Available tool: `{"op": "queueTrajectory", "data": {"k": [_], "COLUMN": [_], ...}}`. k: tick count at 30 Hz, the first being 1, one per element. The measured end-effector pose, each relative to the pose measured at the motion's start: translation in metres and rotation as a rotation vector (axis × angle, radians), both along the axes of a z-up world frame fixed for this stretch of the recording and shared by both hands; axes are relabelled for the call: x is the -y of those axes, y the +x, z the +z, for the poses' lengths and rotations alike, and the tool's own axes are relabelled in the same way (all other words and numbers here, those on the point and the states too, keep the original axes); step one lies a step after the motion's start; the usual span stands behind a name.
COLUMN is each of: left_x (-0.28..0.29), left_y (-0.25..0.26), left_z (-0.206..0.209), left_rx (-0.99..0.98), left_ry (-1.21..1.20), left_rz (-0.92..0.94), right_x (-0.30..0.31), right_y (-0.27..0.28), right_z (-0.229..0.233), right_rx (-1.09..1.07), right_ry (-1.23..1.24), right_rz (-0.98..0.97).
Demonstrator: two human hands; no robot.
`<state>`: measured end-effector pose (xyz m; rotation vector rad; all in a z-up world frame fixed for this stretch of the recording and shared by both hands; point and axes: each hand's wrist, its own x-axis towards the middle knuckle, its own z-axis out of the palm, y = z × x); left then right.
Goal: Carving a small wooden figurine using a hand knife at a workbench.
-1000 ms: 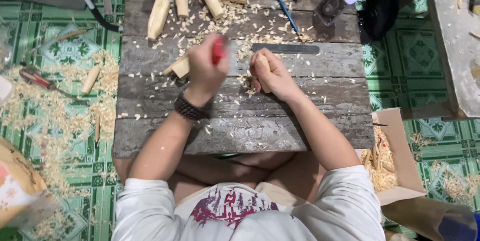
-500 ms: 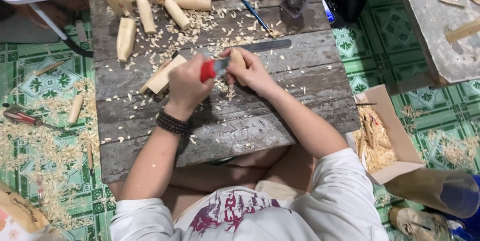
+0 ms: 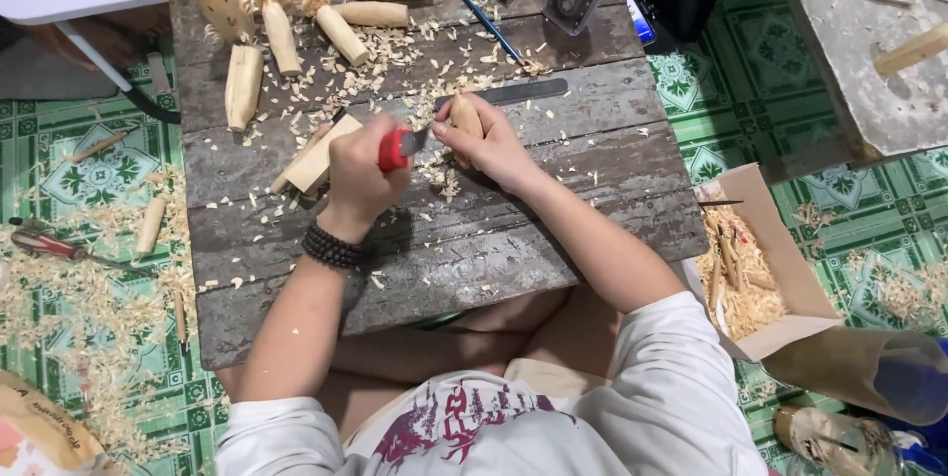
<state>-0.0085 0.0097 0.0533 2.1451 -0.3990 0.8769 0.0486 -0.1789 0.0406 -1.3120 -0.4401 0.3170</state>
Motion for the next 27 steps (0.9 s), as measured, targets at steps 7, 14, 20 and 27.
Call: {"op": "queueTrajectory", "data": {"k": [7, 14, 20, 27], "left_x": [-0.016, -0.041, 0.111, 0.147], "left_y": [0.021, 0.006, -0.016, -0.031], "left_z": [-0.046, 0.008, 0.056, -0.005], "left_rx": [-0.132, -0.182, -0.591, -1.219], "left_ry": [-0.212, -1.069, -1.387, -0.778], "left_rz": [0.059, -0.205, 0.028, -1.071], "right_x": [-0.001, 0.016, -0.042, -0.116], "right_y": [0.0, 0.02, -0.056, -0.171], "right_z": [-0.002, 0.014, 0.118, 0.139], "right_rx": [-0.013, 0.027, 0.201, 0.31], "right_ry": [0.015, 0.219, 0.328, 0.248], "right_rz": [0.01, -0.028, 0.28, 1.007]}}
